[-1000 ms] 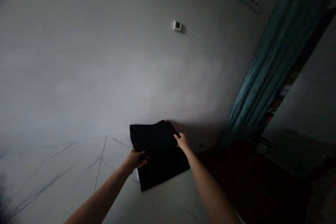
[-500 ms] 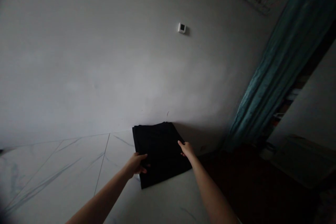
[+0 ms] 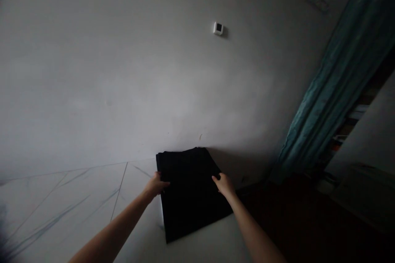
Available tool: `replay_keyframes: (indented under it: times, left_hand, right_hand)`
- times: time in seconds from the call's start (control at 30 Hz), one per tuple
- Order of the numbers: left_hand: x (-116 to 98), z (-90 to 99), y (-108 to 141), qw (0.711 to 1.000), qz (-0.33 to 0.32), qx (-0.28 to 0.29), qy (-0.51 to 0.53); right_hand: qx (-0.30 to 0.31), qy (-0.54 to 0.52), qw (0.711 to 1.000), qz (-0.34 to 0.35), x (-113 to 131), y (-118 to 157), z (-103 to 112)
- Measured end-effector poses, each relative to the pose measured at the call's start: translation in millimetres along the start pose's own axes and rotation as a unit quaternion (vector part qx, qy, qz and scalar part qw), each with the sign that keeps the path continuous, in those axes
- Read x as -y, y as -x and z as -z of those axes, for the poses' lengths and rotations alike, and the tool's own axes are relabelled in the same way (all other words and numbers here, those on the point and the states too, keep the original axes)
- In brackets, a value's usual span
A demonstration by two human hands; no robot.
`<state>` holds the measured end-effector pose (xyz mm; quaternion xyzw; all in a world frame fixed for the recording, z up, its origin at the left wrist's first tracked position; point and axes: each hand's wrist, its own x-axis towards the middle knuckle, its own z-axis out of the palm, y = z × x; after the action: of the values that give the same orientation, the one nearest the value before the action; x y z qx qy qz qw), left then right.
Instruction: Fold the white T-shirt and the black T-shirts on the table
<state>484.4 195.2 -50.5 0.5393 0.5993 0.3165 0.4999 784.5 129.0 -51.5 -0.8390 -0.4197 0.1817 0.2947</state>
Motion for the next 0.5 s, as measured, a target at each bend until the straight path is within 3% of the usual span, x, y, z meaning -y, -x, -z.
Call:
replay_keyframes:
  times: [0.2,0.27,0.4,0.5]
  left_hand:
    - [12,4.3,11,0.998,0.007,0.006,-0.07]
    - [11,6.1,19,0.996,0.013,0.03,-0.082]
    - [8,24.4,51,0.991,0.0,0.084,-0.106]
    - [16,59.8,85,0.985,-0.013,0.111,-0.135]
  right_hand:
    - [-0.008,0.068,0.997,0.025,9,14,8]
    - [-0.049,0.142,0.987,0.054,18,26,7]
    - [-0.178,0.286,0.912,0.233,41,49,-16]
    - [-0.2,0.24,0.889,0.334,52,61,-51]
